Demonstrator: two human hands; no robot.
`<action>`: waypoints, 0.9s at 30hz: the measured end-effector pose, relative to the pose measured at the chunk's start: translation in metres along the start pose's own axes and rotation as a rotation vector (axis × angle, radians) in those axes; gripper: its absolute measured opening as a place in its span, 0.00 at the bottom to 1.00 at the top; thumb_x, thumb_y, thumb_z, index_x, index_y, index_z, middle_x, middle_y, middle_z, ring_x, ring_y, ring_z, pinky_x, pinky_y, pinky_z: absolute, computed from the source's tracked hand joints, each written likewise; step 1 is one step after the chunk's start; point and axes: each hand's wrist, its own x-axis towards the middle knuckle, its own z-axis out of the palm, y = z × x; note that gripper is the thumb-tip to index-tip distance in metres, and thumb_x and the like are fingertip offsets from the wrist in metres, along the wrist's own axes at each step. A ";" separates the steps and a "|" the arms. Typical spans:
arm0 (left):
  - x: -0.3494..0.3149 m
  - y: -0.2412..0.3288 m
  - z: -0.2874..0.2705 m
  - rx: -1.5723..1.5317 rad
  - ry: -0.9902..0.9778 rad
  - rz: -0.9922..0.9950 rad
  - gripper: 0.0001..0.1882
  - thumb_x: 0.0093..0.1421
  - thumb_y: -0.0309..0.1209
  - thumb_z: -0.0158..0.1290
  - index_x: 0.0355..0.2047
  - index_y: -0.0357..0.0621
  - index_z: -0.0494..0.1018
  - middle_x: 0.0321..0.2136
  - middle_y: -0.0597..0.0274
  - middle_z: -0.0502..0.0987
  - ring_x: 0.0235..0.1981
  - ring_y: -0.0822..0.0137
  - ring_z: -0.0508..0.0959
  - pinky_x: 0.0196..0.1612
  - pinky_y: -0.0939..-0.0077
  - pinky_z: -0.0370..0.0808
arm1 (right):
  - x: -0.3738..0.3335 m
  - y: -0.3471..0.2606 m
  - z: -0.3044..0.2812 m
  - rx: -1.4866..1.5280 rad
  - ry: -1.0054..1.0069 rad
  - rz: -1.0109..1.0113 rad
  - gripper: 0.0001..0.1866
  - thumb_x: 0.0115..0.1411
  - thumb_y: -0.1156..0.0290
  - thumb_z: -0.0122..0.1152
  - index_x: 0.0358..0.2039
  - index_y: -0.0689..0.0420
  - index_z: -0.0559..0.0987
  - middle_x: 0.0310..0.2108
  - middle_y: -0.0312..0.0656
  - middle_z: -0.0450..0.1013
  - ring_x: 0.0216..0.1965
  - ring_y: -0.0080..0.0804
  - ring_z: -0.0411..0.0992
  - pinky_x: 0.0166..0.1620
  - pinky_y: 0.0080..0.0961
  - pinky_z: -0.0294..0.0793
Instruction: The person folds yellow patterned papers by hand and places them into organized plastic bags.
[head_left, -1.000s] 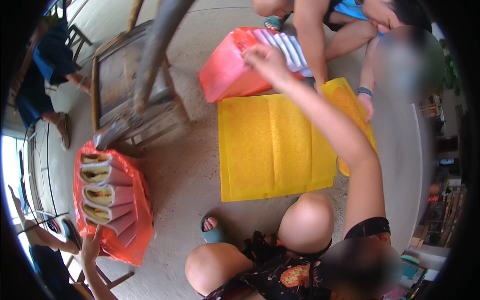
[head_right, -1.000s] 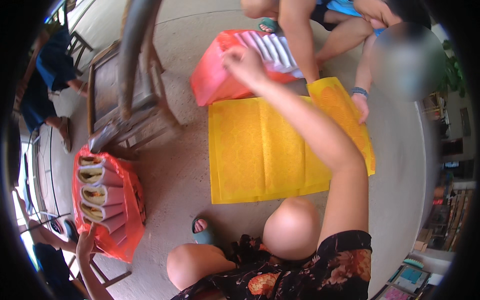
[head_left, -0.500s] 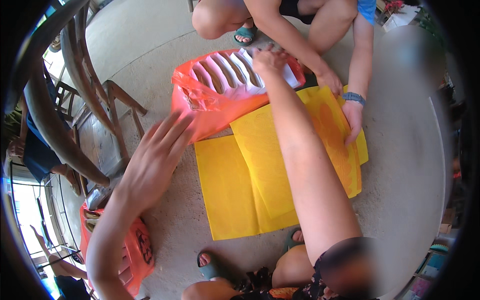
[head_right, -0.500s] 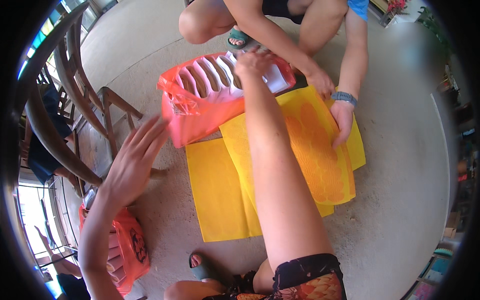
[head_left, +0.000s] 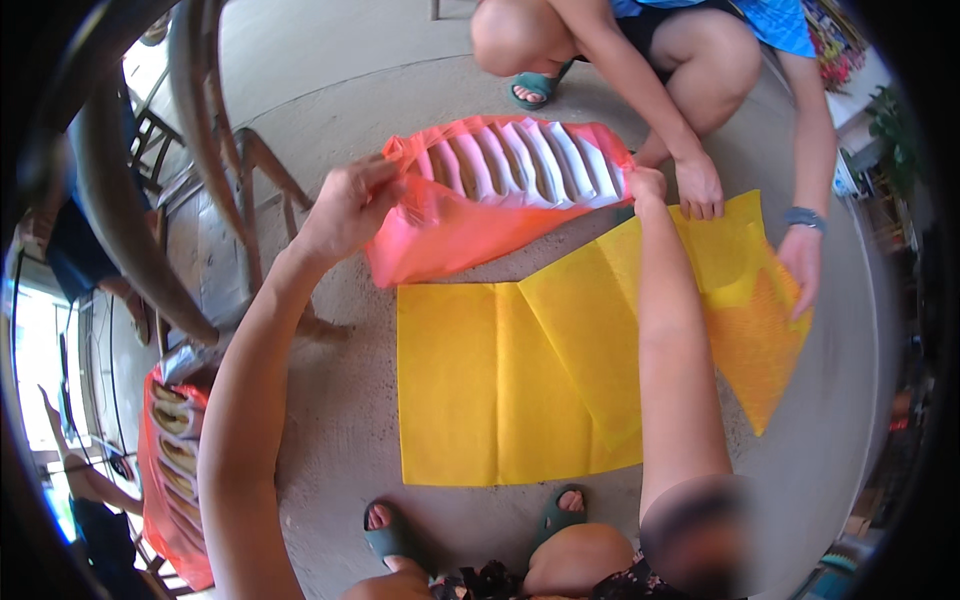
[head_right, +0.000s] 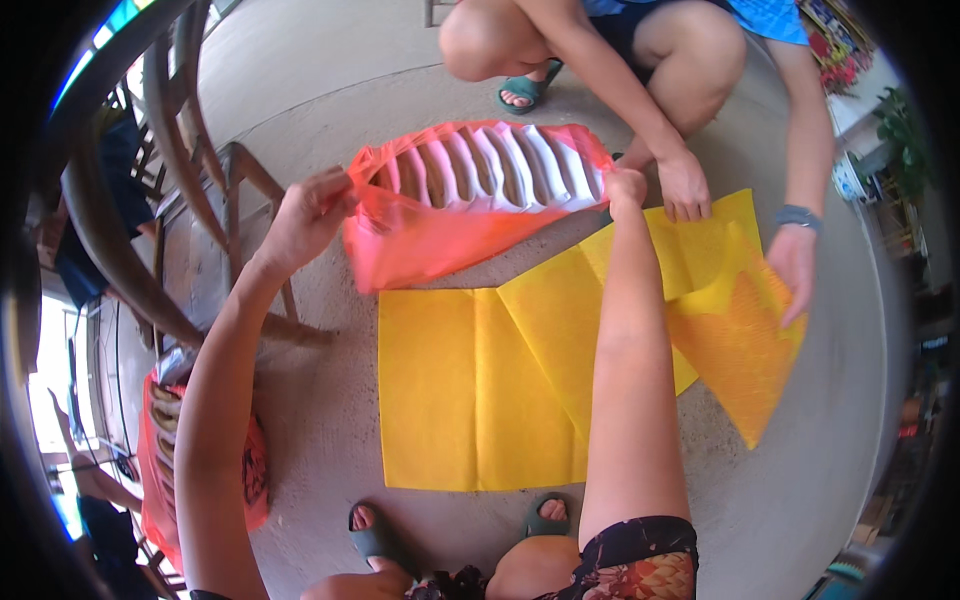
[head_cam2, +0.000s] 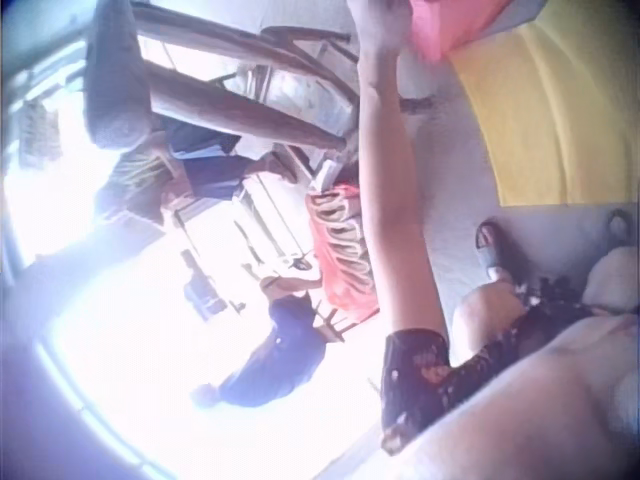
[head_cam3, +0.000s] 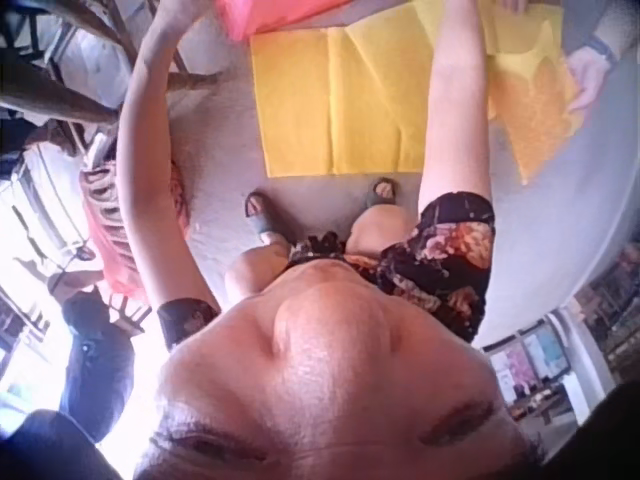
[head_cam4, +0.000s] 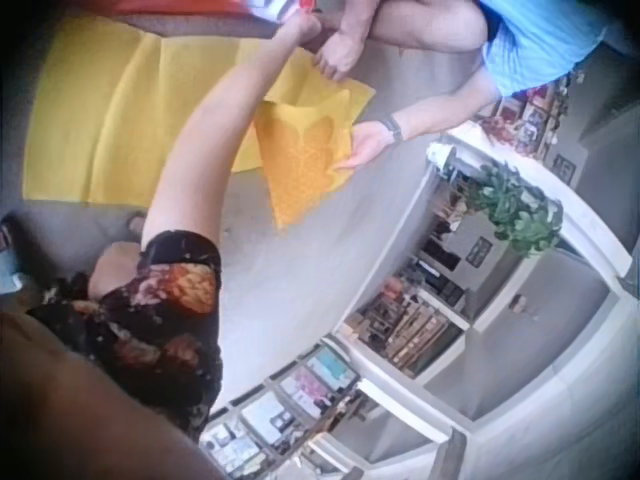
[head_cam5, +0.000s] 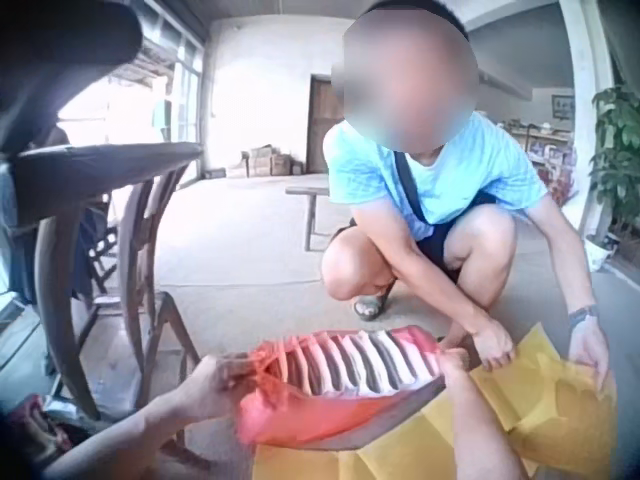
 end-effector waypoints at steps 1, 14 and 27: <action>-0.011 0.004 -0.011 -0.149 0.034 -0.158 0.06 0.60 0.22 0.55 0.28 0.34 0.70 0.26 0.66 0.68 0.33 0.74 0.71 0.45 0.70 0.71 | -0.044 -0.024 0.028 0.165 -0.005 0.071 0.14 0.62 0.69 0.63 0.44 0.64 0.82 0.41 0.40 0.79 0.39 0.25 0.75 0.42 0.26 0.75; -0.112 0.163 -0.030 -0.234 0.591 -0.159 0.15 0.53 0.19 0.50 0.14 0.37 0.57 0.15 0.75 0.56 0.20 0.83 0.56 0.20 0.76 0.52 | -0.153 -0.232 -0.037 0.976 -0.591 -0.318 0.10 0.69 0.72 0.50 0.44 0.64 0.76 0.42 0.43 0.76 0.43 0.30 0.76 0.49 0.31 0.76; -0.267 0.338 -0.096 0.571 0.672 -0.359 0.16 0.61 0.21 0.50 0.16 0.31 0.65 0.12 0.64 0.61 0.15 0.79 0.59 0.18 0.77 0.53 | -0.441 -0.277 0.014 1.050 -1.390 -0.440 0.06 0.65 0.73 0.57 0.32 0.58 0.80 0.28 0.33 0.77 0.31 0.18 0.73 0.39 0.17 0.72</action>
